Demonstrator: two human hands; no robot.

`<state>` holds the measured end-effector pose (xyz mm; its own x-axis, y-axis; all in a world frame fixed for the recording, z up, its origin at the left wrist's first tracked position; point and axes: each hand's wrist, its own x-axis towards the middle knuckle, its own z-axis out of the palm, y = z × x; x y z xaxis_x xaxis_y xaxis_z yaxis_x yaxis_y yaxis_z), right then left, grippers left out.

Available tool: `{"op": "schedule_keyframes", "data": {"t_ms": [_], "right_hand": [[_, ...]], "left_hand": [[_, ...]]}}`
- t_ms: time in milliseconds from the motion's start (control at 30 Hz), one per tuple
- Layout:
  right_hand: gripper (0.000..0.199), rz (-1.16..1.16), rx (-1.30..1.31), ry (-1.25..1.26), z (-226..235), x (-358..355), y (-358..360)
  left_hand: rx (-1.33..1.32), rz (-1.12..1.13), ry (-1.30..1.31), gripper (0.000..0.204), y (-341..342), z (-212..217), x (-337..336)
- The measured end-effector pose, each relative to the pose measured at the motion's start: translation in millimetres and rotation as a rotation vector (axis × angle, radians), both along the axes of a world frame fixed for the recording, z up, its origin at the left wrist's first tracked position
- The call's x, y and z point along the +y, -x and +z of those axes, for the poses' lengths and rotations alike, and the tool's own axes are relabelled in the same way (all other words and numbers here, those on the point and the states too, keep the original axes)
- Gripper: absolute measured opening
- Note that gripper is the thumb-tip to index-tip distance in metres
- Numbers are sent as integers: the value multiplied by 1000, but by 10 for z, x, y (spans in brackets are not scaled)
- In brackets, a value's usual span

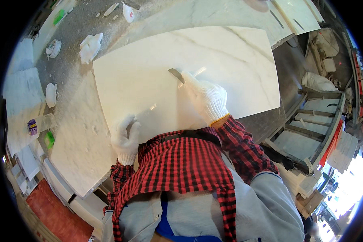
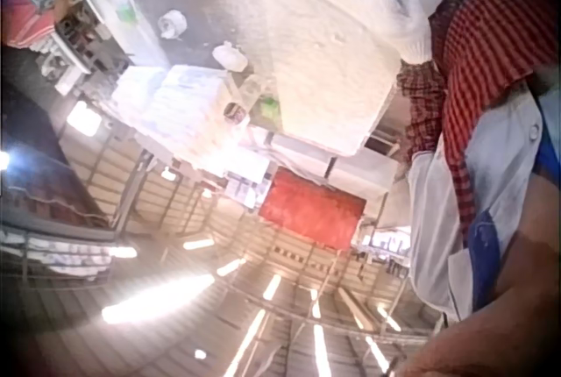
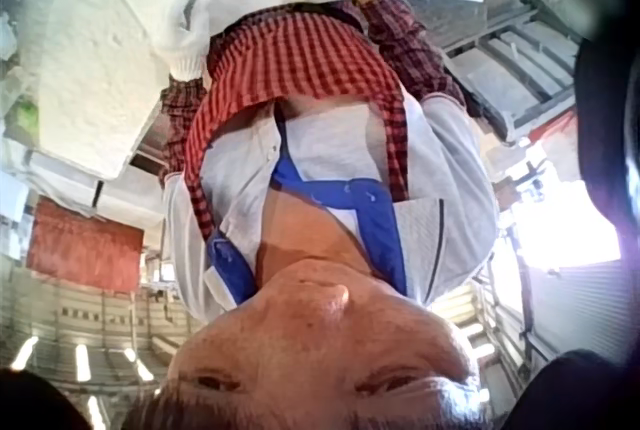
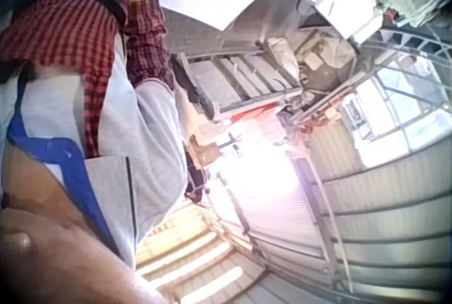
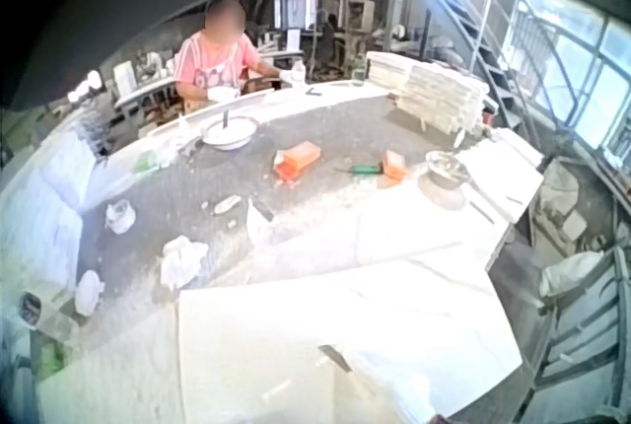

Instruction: The person uses a metal scraper to remove residue from the surface of a large white rectangular panel. They repeatedly scrape different areas, lift and reposition the panel, and continue scraping until the clip ends.

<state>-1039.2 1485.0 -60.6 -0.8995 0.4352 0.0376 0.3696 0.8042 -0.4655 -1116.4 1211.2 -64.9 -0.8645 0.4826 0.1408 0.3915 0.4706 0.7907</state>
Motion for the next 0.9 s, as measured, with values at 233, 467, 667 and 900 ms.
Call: {"op": "schedule_keyframes", "data": {"t_ms": [233,467,667,900], "right_hand": [[29,64,-76,-105,-110,-112,61],[33,99,-64,-155,-211,-32,191],[33,137,-34,-99,-120,-35,218],[35,181,-94,-115,-252,-279,-18]], "left_hand": [[226,21,53,35,49,-126,89],[157,21,16,31,73,-307,85],[210,63,-31,28,130,-274,121],[175,14,-7,27,78,-251,34]]}}
